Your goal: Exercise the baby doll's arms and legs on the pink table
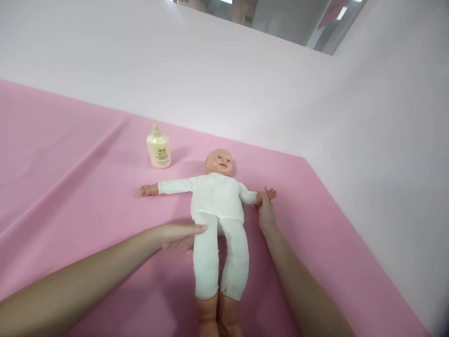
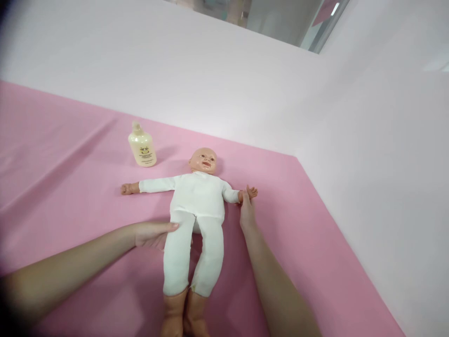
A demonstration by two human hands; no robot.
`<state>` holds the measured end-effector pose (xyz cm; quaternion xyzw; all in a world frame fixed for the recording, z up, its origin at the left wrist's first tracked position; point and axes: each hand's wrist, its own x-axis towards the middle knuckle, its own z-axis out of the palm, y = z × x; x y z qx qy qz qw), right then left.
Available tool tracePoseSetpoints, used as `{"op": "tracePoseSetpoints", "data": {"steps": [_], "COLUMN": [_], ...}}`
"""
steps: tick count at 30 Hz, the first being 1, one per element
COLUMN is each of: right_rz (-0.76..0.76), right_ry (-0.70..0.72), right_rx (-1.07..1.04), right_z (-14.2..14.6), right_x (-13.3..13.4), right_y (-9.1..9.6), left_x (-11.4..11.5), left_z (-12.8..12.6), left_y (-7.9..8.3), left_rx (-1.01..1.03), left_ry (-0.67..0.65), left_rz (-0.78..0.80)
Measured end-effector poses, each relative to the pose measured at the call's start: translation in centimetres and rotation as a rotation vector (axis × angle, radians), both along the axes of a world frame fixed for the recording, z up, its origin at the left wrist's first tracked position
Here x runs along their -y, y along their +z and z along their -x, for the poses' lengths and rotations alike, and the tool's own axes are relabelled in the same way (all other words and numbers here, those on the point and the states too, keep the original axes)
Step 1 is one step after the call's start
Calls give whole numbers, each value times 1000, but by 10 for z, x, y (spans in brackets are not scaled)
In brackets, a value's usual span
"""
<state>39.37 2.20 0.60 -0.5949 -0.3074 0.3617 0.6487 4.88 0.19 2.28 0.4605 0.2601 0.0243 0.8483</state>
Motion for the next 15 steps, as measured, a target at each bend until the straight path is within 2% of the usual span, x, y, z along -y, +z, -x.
{"op": "tracePoseSetpoints", "data": {"steps": [6,15], "right_rz": [20,17], "right_ry": [0,-6], "right_rx": [14,13], "right_z": [5,7], "right_x": [3,4], "right_y": [7,8], "left_x": [-3,-1], "left_z": [1,0], "left_y": [-4,1], "left_rx": [3,22], "left_ry": [-56,-78], "left_rz": [-8,-9]}}
